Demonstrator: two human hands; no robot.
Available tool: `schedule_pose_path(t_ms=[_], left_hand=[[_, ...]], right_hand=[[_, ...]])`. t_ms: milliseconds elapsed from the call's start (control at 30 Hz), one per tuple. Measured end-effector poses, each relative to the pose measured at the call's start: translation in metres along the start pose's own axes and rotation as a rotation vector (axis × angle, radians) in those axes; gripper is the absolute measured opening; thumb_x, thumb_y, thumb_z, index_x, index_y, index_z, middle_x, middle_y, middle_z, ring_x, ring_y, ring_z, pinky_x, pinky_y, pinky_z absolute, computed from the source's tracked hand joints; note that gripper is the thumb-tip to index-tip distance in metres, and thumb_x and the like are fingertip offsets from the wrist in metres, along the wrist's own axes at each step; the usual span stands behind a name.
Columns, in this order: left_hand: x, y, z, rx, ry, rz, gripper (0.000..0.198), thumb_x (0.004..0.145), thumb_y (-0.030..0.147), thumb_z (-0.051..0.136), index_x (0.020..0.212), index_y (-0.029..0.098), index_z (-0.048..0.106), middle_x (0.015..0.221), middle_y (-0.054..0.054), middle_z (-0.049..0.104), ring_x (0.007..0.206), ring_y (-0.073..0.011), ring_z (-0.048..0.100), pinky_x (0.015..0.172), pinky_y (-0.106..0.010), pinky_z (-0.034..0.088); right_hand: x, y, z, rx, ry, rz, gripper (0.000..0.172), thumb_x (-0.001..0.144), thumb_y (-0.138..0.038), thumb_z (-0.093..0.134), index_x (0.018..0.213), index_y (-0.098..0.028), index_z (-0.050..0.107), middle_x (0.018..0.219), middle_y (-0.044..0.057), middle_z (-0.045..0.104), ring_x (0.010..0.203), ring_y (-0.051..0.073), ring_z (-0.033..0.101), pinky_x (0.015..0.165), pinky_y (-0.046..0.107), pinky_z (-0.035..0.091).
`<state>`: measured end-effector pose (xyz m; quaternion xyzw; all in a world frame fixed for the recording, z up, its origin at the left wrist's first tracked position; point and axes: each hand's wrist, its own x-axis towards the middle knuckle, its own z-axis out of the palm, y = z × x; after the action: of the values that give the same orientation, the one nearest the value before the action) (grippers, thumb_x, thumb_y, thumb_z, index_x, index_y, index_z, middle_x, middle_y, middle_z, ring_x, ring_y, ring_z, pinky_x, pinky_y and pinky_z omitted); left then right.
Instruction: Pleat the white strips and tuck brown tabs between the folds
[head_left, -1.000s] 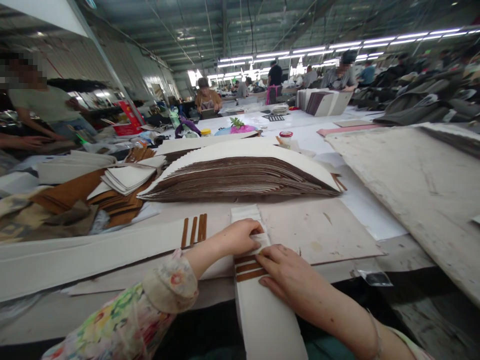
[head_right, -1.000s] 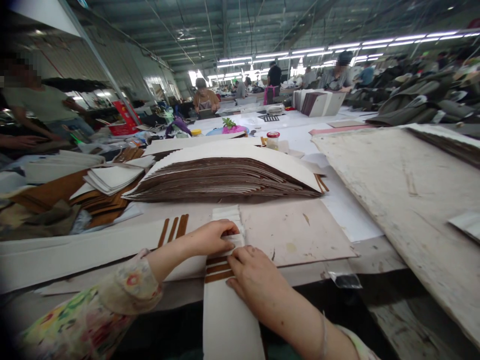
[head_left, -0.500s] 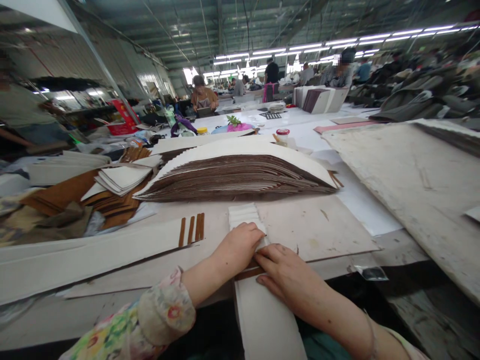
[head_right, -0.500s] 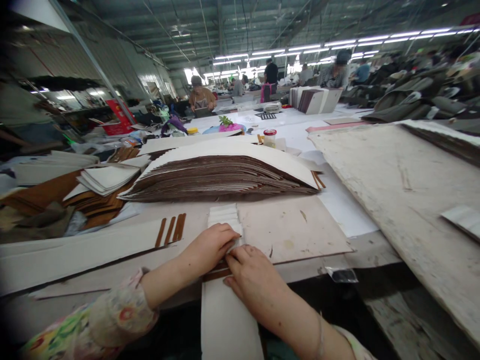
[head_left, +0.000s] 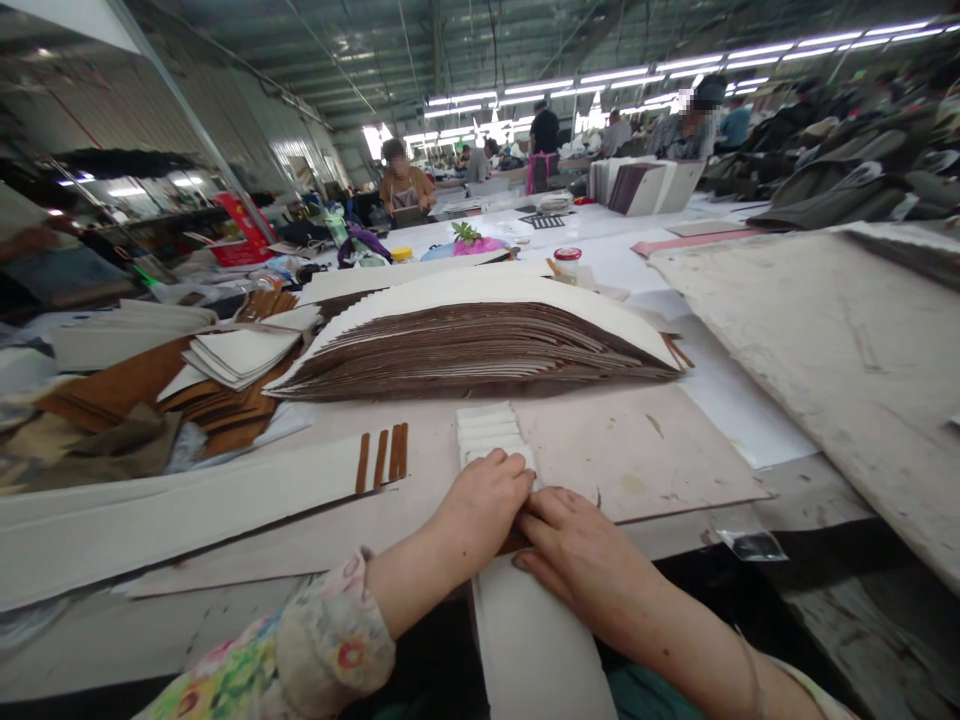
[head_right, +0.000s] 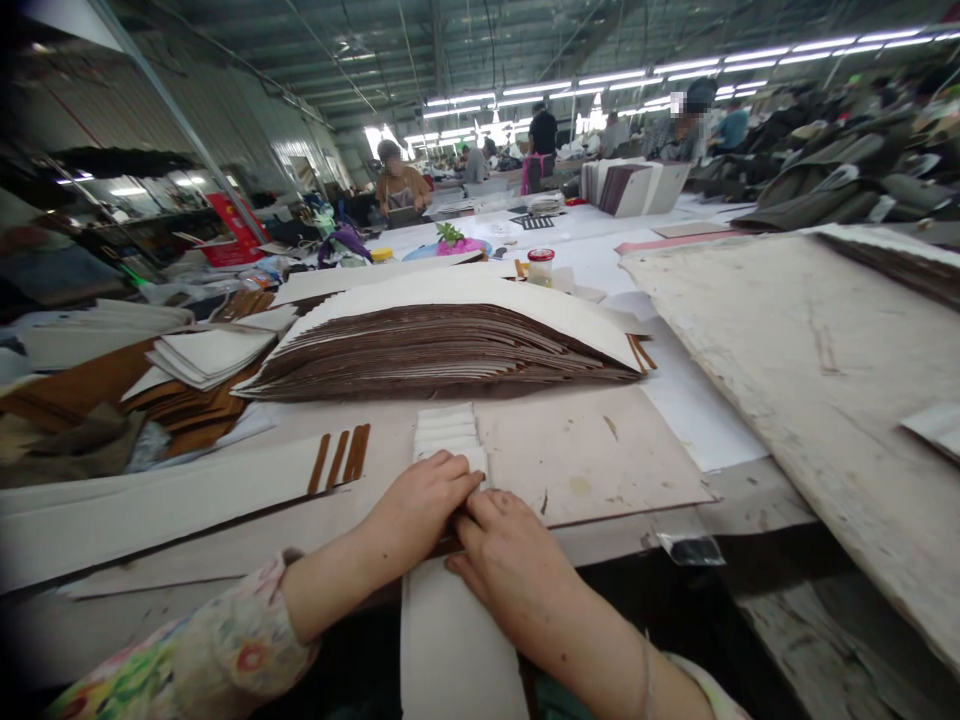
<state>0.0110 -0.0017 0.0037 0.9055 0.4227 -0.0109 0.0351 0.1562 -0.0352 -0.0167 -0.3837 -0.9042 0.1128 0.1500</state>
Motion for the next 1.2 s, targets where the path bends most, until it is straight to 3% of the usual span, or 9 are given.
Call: schedule_pose_path(t_ms=[167,367,600,1000,1200], left_hand=[[-0.004,0.000,-0.002,-0.026,-0.006,-0.011,0.017,0.080,0.015,0.049,0.096,0.017,0.056,0.091,-0.004,0.055,0.086,-0.0208,0.047,0.074,-0.033,0.042],[-0.013,-0.014,0.007,-0.187,0.125,-0.103,0.013,0.082,0.020,0.049,0.091,0.022,0.059,0.088,-0.002,0.056,0.086,-0.0187,0.048,0.076,-0.030,0.041],[-0.026,-0.031,0.015,-0.367,0.201,-0.242,0.020,0.074,0.024,0.060,0.093,0.017,0.057,0.094,-0.004,0.056,0.093,-0.0198,0.049,0.085,-0.031,0.040],[-0.030,-0.032,0.021,-0.405,0.256,-0.272,0.012,0.076,0.024,0.058,0.083,0.016,0.054,0.090,-0.003,0.054,0.090,-0.0185,0.049,0.079,-0.030,0.041],[-0.028,-0.034,0.024,-0.420,0.255,-0.256,0.009,0.076,0.024,0.059,0.078,0.017,0.056,0.085,-0.003,0.056,0.086,-0.0181,0.050,0.076,-0.029,0.042]], right_hand=[[0.005,0.007,0.005,-0.004,0.075,-0.056,0.014,0.080,-0.009,0.049,0.088,-0.017,0.059,0.087,0.006,0.059,0.084,0.018,0.053,0.079,0.034,0.042],[0.011,0.011,0.004,0.098,0.113,0.138,0.006,0.076,-0.014,0.055,0.077,-0.018,0.051,0.082,0.003,0.056,0.080,0.019,0.050,0.072,0.035,0.041],[0.014,0.020,0.006,0.071,0.158,0.128,0.044,0.074,-0.022,0.059,0.115,-0.014,0.045,0.111,0.011,0.052,0.101,0.024,0.046,0.083,0.039,0.039],[0.041,0.016,-0.001,0.088,-0.002,0.006,0.025,0.080,-0.016,0.052,0.104,-0.017,0.057,0.092,0.007,0.057,0.091,0.019,0.050,0.079,0.033,0.041],[0.045,0.010,0.000,-0.048,-0.042,-0.024,0.016,0.085,-0.015,0.044,0.088,-0.014,0.060,0.084,0.008,0.057,0.084,0.019,0.050,0.077,0.034,0.041]])
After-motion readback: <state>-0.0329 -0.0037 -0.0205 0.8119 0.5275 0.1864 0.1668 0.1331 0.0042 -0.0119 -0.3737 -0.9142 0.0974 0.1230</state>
